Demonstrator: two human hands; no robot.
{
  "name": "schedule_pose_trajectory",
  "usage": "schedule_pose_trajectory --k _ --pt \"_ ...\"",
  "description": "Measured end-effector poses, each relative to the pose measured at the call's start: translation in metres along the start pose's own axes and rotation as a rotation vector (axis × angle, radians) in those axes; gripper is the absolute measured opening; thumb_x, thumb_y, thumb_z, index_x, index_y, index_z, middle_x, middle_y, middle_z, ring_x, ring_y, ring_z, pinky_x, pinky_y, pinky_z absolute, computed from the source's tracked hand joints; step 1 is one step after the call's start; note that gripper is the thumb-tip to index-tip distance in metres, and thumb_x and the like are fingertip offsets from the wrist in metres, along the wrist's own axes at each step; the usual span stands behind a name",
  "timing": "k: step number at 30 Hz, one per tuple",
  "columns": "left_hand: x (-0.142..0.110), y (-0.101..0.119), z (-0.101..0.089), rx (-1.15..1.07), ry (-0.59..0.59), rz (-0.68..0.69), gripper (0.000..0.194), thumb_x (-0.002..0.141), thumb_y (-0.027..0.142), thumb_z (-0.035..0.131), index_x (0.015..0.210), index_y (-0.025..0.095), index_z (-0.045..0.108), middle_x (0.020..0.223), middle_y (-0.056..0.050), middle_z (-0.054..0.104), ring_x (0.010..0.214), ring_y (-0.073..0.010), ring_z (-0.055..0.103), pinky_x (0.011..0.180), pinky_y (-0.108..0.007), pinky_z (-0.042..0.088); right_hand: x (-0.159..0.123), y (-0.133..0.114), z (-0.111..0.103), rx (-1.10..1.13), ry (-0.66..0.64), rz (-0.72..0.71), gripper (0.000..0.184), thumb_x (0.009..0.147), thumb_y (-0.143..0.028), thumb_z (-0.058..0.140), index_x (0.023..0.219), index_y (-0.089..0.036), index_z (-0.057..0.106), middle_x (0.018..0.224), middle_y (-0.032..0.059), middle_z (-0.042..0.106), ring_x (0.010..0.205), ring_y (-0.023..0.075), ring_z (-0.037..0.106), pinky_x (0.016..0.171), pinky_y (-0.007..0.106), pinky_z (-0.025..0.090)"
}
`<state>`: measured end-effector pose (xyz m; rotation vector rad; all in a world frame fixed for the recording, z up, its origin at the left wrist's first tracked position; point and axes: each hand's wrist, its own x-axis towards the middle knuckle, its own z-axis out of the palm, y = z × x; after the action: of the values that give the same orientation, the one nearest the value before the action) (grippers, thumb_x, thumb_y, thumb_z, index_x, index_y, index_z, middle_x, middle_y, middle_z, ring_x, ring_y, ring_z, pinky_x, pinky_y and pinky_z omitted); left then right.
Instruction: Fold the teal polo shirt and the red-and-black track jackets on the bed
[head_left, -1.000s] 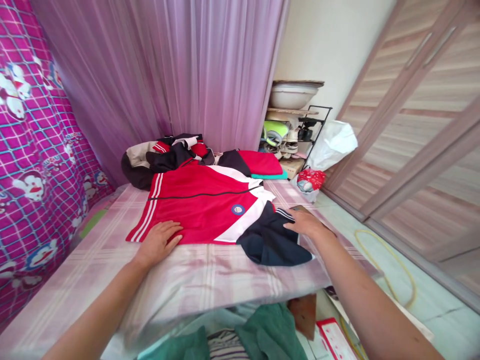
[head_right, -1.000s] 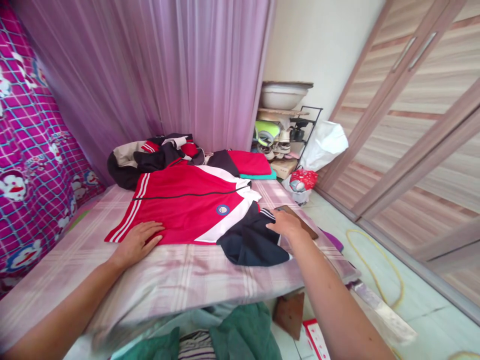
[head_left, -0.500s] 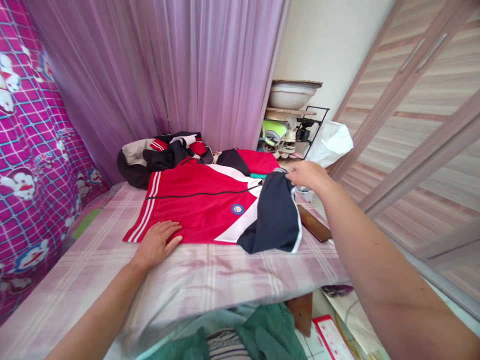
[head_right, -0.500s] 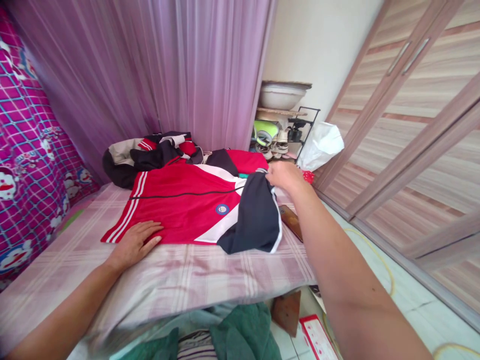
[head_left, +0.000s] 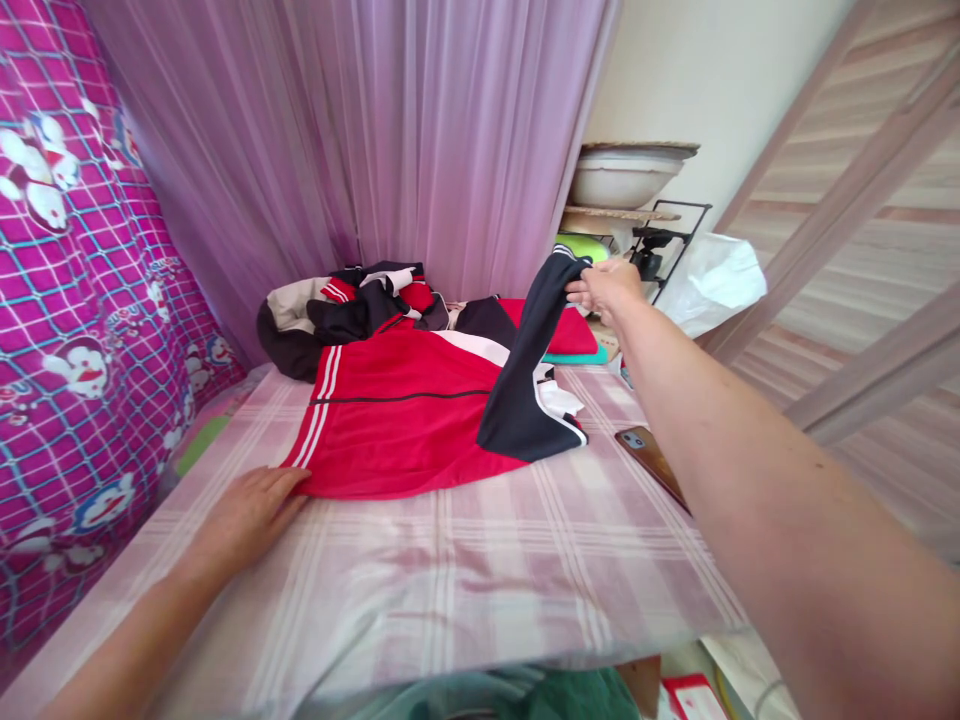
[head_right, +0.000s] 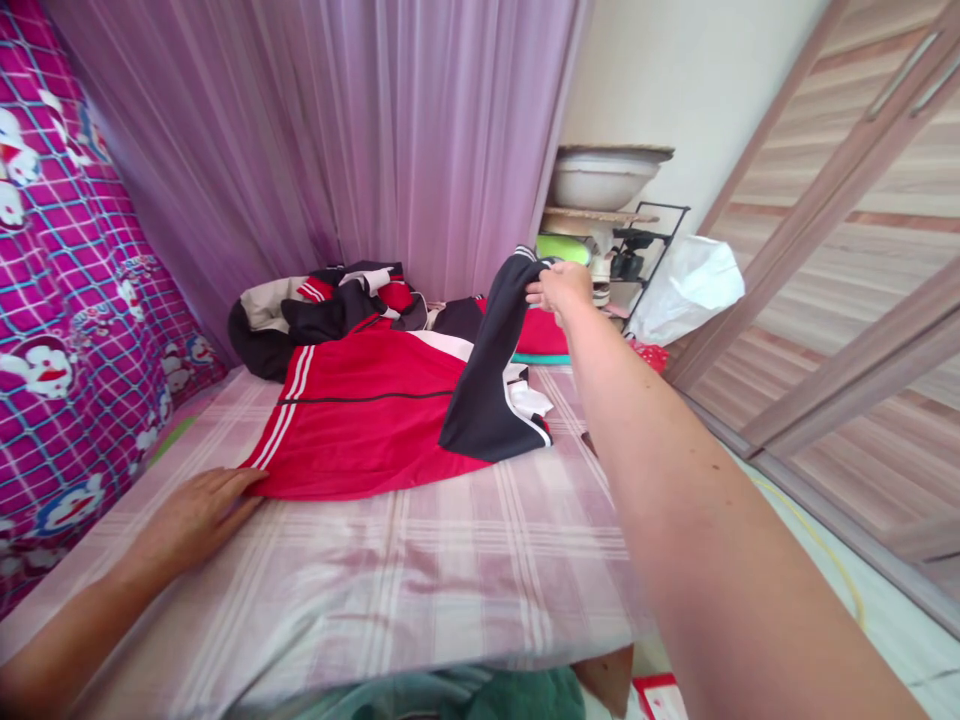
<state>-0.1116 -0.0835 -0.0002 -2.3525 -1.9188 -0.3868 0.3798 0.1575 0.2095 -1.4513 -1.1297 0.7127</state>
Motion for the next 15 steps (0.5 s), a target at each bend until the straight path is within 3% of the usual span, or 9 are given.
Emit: schedule_pose_trajectory --k 4,9,13,15 --pt "0.02 -0.004 -0.013 -0.015 -0.011 -0.039 0.043 0.088 0.05 0.038 0.1 0.024 0.07 0.098 -0.011 0.076 0.093 -0.031 0.07 0.09 -0.046 0.053 0.015 -0.001 0.012 -0.037 0.083 -0.022 0.022 0.096 -0.014 0.045 0.117 -0.016 0.05 0.089 0.0083 0.073 0.064 0.0126 0.069 0.044 0.014 0.046" --pt "0.074 -0.006 -0.038 0.048 -0.091 -0.088 0.041 0.089 0.05 0.041 0.104 0.026 0.071 0.103 -0.008 0.076 0.097 -0.0301 0.069 0.089 -0.042 0.051 0.048 0.002 0.03 0.021 0.138 -0.127 0.034 0.098 -0.015 0.038 0.132 -0.017 0.045 0.103 0.0079 0.069 0.082 0.0124 0.07 0.061 0.02 0.054" --pt "0.112 -0.002 -0.039 0.105 -0.136 -0.246 0.041 0.088 0.051 0.047 0.111 0.026 0.07 0.098 -0.008 0.076 0.097 -0.0313 0.069 0.087 -0.042 0.051 0.054 0.021 0.043 -0.057 -0.065 -0.133 0.053 0.091 -0.014 0.055 0.141 -0.018 0.042 0.109 0.0067 0.067 0.088 0.0134 0.067 0.065 0.024 0.057" --pt "0.116 -0.002 -0.029 0.024 -0.085 -0.325 0.044 0.086 0.051 0.05 0.118 0.025 0.067 0.105 -0.008 0.074 0.098 -0.0298 0.068 0.087 -0.041 0.052 0.044 0.038 0.04 -0.153 -0.179 -0.084 0.067 0.086 -0.012 0.061 0.148 -0.021 0.035 0.108 0.0061 0.069 0.085 0.0146 0.067 0.065 0.026 0.057"
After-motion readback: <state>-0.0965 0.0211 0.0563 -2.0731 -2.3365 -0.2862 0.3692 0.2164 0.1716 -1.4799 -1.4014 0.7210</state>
